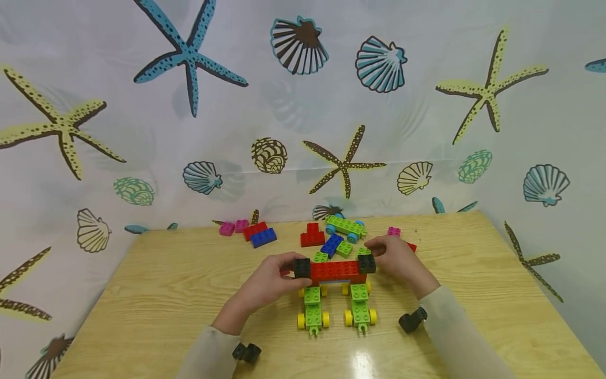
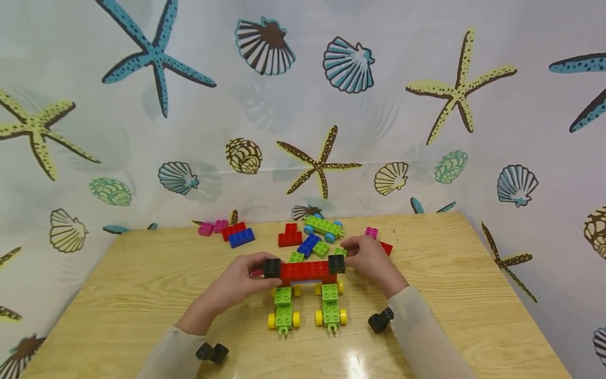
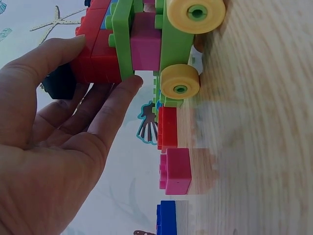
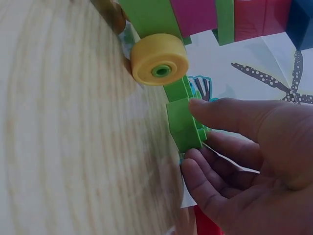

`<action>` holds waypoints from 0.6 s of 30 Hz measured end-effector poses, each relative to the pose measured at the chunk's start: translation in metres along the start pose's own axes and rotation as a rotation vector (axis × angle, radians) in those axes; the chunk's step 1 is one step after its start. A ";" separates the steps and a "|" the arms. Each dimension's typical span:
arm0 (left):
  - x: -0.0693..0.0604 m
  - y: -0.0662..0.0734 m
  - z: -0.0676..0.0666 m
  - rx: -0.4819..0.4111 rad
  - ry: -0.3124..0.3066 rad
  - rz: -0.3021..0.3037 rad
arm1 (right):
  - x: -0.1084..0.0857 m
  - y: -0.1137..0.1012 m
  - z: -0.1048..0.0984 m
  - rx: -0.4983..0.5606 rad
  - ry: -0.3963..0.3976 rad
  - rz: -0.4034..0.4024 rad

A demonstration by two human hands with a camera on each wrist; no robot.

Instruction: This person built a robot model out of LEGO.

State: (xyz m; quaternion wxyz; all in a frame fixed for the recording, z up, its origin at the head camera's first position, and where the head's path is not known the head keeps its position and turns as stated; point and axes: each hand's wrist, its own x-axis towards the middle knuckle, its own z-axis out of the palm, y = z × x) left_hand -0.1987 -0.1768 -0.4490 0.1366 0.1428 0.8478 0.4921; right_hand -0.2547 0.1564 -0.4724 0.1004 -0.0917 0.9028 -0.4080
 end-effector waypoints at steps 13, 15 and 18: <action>0.000 -0.001 0.001 -0.004 0.003 0.004 | 0.002 -0.001 0.002 -0.046 -0.009 0.021; 0.000 -0.002 0.001 -0.007 0.001 0.007 | 0.002 -0.002 0.002 -0.048 -0.009 0.026; -0.001 -0.002 0.001 -0.008 -0.006 0.012 | 0.002 -0.002 0.002 -0.053 -0.014 0.026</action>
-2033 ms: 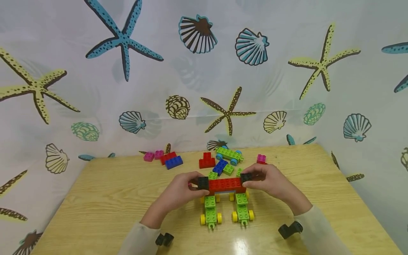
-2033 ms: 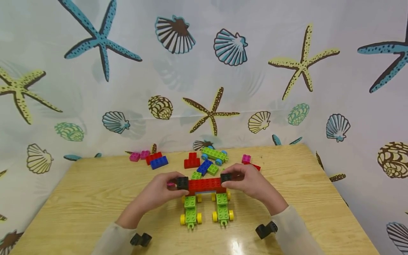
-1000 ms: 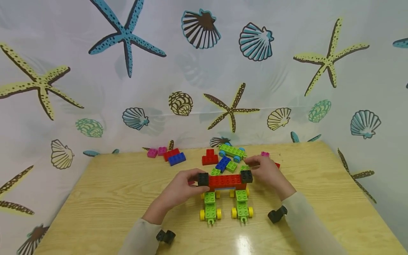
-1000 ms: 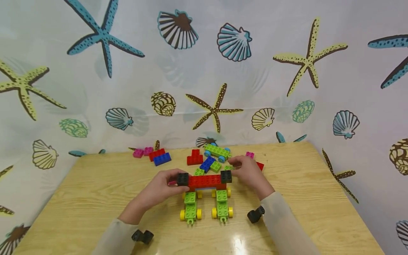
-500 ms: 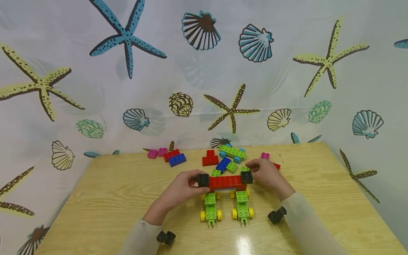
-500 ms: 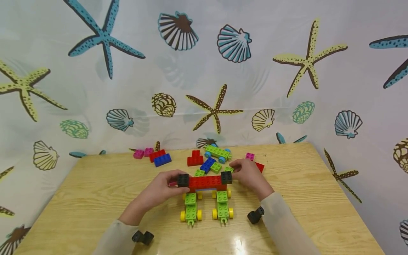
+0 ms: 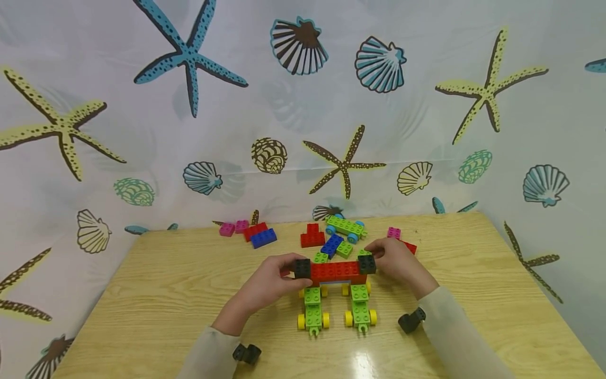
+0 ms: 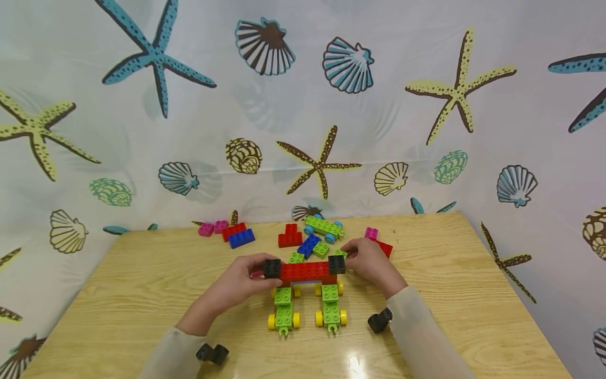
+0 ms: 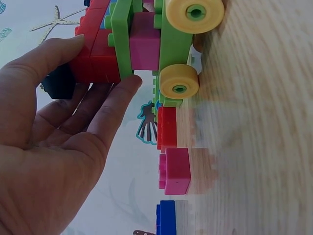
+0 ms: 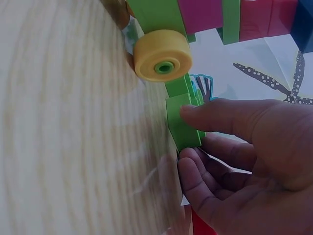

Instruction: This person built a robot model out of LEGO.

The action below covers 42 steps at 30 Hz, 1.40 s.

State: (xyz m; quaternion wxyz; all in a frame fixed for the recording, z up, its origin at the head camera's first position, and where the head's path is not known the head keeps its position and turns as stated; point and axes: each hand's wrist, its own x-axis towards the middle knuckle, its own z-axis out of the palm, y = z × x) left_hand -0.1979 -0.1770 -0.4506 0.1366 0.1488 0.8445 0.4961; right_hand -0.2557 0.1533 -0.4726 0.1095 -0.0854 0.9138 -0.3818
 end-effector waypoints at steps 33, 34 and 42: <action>0.001 0.003 0.000 0.019 0.001 -0.020 | -0.019 -0.015 -0.030 0.138 0.064 -0.107; 0.001 0.003 0.000 0.017 0.001 -0.019 | -0.020 -0.017 -0.031 0.142 0.062 -0.113; 0.001 0.002 -0.001 0.006 -0.001 -0.019 | -0.029 -0.031 -0.035 0.171 0.064 -0.147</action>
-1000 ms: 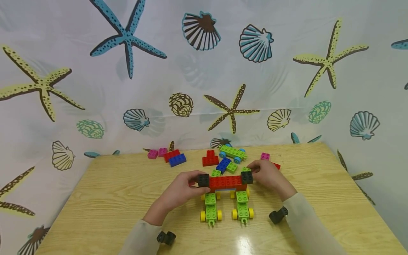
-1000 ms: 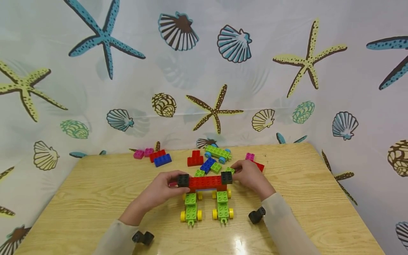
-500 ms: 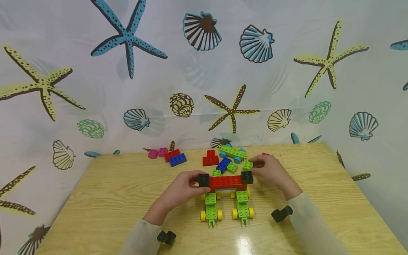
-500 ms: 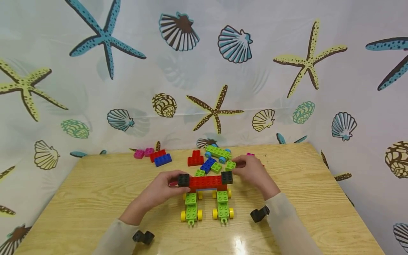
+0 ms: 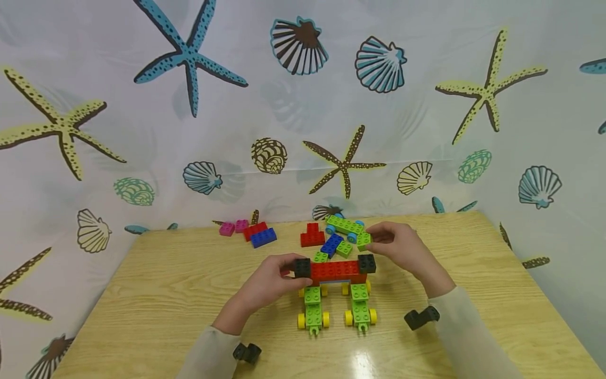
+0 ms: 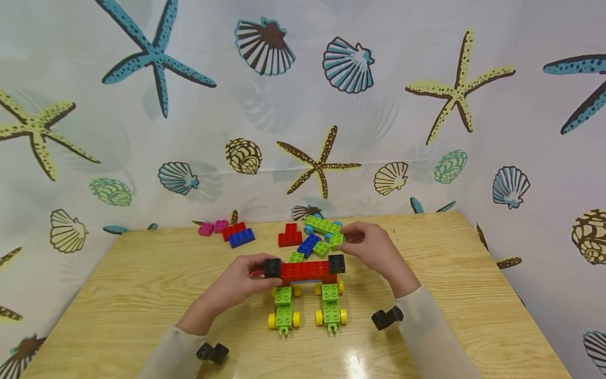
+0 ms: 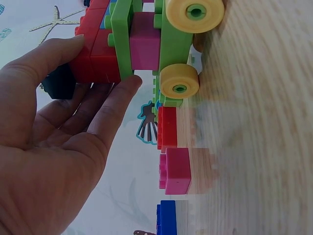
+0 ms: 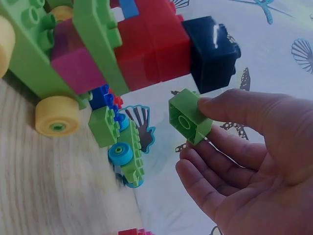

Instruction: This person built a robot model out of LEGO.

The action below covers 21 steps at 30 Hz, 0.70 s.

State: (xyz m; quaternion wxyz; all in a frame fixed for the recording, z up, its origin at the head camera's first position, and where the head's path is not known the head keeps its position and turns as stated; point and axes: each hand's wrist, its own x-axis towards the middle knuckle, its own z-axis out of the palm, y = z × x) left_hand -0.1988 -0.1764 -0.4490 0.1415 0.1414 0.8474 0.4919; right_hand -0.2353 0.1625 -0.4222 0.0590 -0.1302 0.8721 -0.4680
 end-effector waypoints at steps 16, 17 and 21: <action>-0.002 0.001 -0.002 -0.003 -0.012 0.019 | -0.007 -0.016 0.002 0.107 0.027 -0.004; -0.002 0.001 -0.002 -0.001 -0.013 0.021 | -0.007 -0.017 0.003 0.117 0.023 -0.007; -0.002 0.001 -0.001 0.001 -0.005 0.007 | -0.008 -0.022 0.007 0.134 -0.016 -0.025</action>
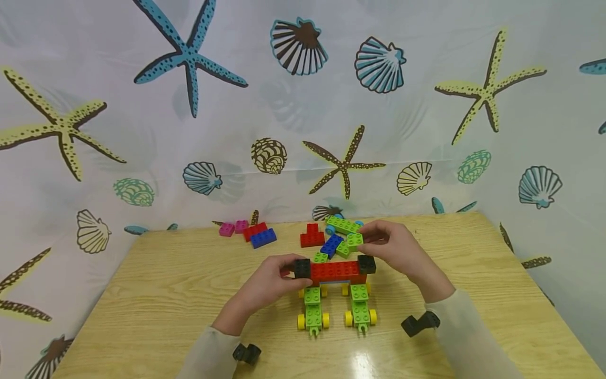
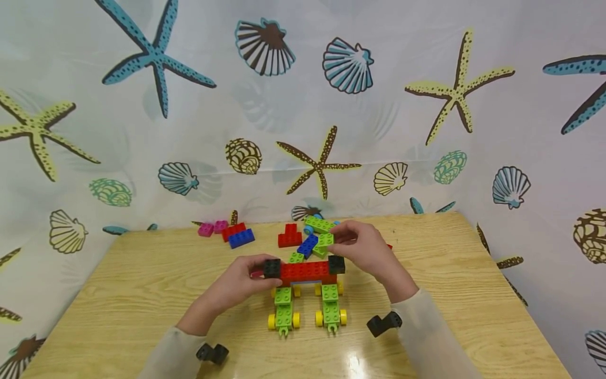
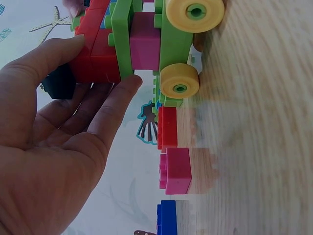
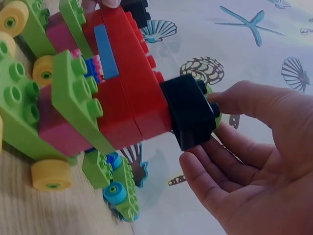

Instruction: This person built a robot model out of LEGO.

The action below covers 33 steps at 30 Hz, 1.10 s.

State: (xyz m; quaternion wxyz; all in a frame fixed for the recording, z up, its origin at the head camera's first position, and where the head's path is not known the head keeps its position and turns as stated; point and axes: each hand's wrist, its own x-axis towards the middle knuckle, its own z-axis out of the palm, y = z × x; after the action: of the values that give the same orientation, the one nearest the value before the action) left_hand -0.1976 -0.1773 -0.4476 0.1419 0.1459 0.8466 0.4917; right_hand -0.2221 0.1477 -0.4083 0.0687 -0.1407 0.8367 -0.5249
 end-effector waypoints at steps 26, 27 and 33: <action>0.001 -0.001 0.000 -0.006 -0.004 0.005 | 0.000 0.005 0.014 0.038 -0.207 -0.045; 0.001 -0.001 0.000 -0.007 -0.004 0.004 | 0.000 0.005 0.014 0.036 -0.211 -0.046; 0.001 -0.001 0.000 -0.010 -0.005 -0.001 | -0.001 0.004 0.013 0.010 -0.229 -0.065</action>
State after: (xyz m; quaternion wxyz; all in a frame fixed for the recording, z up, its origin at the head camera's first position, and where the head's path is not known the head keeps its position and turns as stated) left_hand -0.1985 -0.1774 -0.4481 0.1450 0.1459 0.8439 0.4956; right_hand -0.2180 0.1387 -0.4178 0.1477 -0.2263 0.8157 -0.5115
